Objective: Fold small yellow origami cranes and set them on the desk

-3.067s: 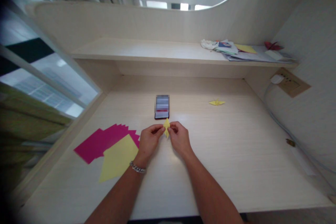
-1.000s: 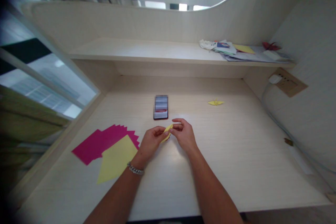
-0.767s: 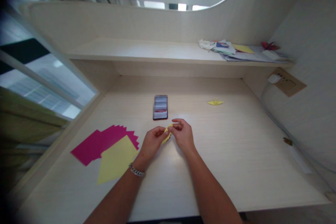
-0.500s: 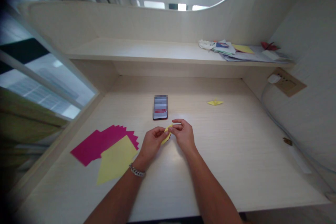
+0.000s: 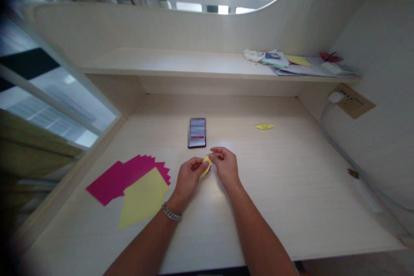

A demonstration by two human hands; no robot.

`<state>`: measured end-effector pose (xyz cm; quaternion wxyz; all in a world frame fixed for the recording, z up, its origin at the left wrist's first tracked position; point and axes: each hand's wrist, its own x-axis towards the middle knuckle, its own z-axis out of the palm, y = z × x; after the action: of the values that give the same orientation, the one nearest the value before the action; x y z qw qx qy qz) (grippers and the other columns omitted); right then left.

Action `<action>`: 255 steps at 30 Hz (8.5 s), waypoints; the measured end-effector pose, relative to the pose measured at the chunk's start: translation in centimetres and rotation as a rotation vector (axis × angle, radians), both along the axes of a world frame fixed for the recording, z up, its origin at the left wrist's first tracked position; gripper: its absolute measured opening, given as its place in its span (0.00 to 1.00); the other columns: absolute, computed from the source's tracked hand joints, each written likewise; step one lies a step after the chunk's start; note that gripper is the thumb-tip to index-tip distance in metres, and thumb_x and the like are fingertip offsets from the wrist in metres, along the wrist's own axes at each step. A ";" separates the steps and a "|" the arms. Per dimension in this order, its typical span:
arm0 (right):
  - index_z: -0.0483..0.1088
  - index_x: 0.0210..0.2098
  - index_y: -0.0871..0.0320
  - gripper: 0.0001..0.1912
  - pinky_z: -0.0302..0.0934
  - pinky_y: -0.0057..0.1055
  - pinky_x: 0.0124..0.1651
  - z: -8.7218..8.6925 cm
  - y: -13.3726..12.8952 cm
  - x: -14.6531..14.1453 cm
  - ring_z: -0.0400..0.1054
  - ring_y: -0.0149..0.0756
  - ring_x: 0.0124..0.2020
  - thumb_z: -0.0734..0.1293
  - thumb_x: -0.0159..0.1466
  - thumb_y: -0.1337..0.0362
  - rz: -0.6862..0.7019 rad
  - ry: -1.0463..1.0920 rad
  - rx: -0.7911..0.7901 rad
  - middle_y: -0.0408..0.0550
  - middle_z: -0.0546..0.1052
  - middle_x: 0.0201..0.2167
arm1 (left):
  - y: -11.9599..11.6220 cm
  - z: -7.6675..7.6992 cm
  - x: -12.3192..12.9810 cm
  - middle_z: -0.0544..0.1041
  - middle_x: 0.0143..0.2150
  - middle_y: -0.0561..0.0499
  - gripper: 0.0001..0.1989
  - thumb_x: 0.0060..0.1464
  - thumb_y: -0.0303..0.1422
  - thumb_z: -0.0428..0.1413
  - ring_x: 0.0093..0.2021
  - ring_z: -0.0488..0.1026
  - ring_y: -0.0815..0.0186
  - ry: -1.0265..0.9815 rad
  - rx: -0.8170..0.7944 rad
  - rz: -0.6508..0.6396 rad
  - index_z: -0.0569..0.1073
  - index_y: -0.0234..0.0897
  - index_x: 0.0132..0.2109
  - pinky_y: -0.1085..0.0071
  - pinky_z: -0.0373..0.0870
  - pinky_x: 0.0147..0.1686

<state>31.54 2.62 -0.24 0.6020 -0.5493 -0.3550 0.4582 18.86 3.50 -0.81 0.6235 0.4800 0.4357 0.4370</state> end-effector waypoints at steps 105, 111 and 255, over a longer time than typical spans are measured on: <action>0.76 0.30 0.60 0.13 0.65 0.30 0.30 0.8 -0.9 1.1 0.70 0.32 0.25 0.74 0.45 0.61 0.313 0.073 -0.122 0.46 0.77 0.25 | 1.6 1.0 -2.7 0.79 0.31 0.46 0.09 0.41 0.30 0.63 0.30 0.75 0.64 0.018 0.025 -0.146 0.78 0.33 0.33 0.68 0.72 0.35; 0.77 0.29 0.59 0.11 0.65 0.30 0.31 0.9 -1.0 1.3 0.69 0.31 0.25 0.74 0.44 0.63 0.351 0.109 -0.067 0.45 0.77 0.23 | 1.5 1.3 -2.9 0.78 0.29 0.49 0.06 0.41 0.27 0.62 0.29 0.74 0.65 0.015 0.071 -0.116 0.78 0.35 0.31 0.70 0.71 0.32; 0.72 0.31 0.59 0.14 0.61 0.29 0.31 0.1 -0.6 -0.4 0.67 0.30 0.24 0.73 0.45 0.64 0.254 0.049 -0.054 0.43 0.75 0.23 | 1.2 0.8 -2.4 0.76 0.25 0.52 0.10 0.41 0.29 0.62 0.26 0.74 0.68 0.152 0.121 0.036 0.71 0.34 0.34 0.74 0.69 0.27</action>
<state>31.09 2.00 -0.13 0.5326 -0.5044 -0.3944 0.5536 16.47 4.75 -0.06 0.5502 0.5408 0.4632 0.4361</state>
